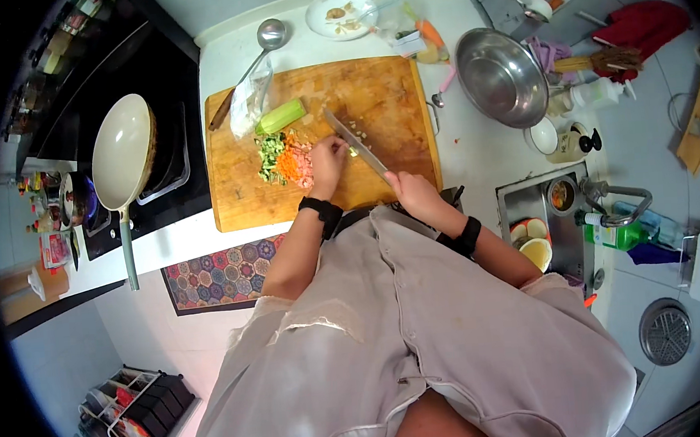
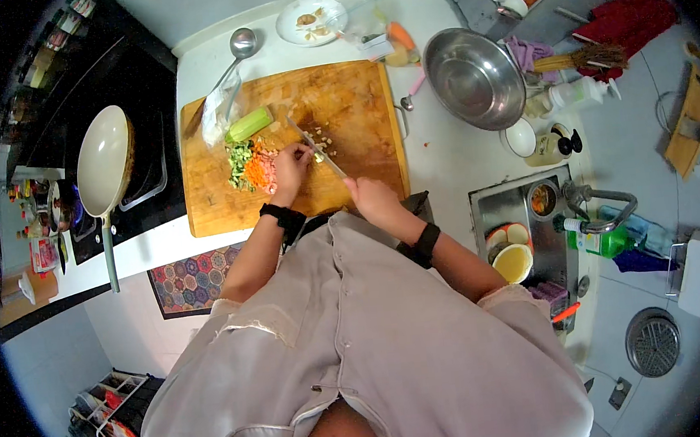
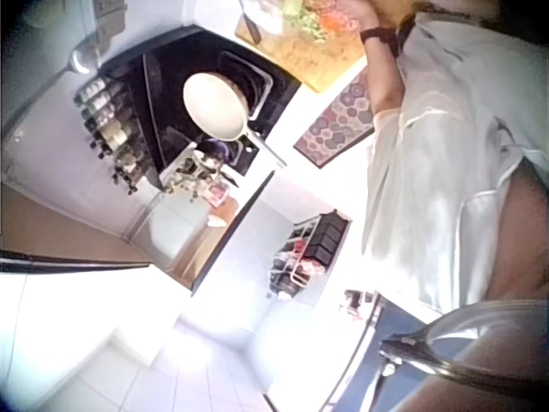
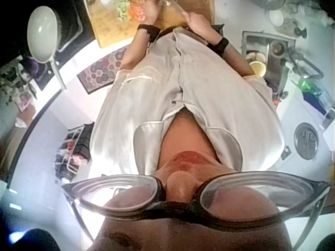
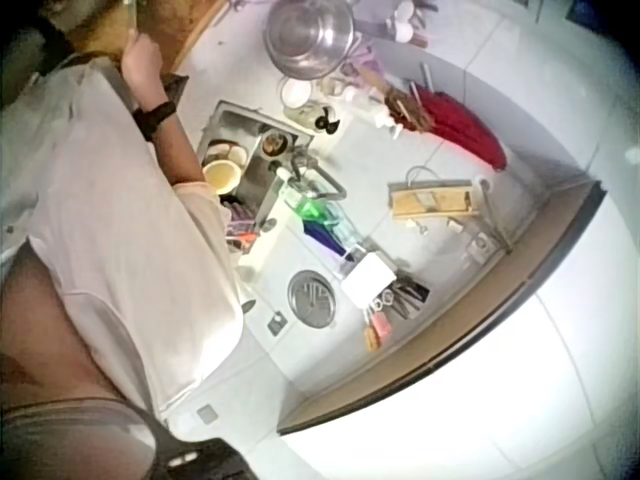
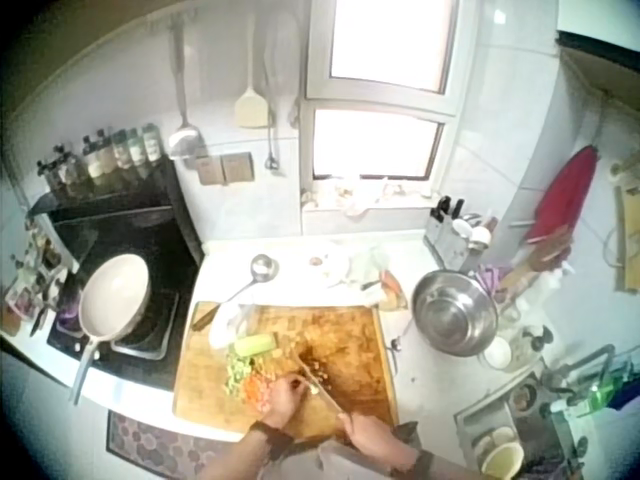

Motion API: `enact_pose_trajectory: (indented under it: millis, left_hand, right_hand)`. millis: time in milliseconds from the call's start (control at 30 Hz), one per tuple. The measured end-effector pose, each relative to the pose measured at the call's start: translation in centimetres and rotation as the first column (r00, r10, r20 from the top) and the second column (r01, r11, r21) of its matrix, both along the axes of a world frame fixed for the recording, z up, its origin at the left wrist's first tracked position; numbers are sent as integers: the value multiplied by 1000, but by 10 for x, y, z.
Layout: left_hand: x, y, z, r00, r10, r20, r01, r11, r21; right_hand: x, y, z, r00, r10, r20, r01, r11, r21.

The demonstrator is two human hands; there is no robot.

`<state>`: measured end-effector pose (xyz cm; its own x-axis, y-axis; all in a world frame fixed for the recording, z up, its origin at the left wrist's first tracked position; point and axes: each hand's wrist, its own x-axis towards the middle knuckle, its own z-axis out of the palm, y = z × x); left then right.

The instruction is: The person dices a sausage and a cucumber on a wooden cutting board using a cleaver. The person peels a sausage, slices it lengthwise, then cross-cuts it into small pieces, and follows by slicing a peeled cucumber into rounds and then dicing those rounds.

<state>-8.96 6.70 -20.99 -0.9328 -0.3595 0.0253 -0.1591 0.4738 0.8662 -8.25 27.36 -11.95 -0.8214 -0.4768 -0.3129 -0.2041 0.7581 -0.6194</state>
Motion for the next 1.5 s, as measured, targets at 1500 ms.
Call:
enact_pose_trajectory:
  millis: [1500]
  left_hand:
    - [-22,-42,81,549,-819,167,720,564,404]
  right_hand:
    - [-38,72,44,531,510,-677,-420,852,312]
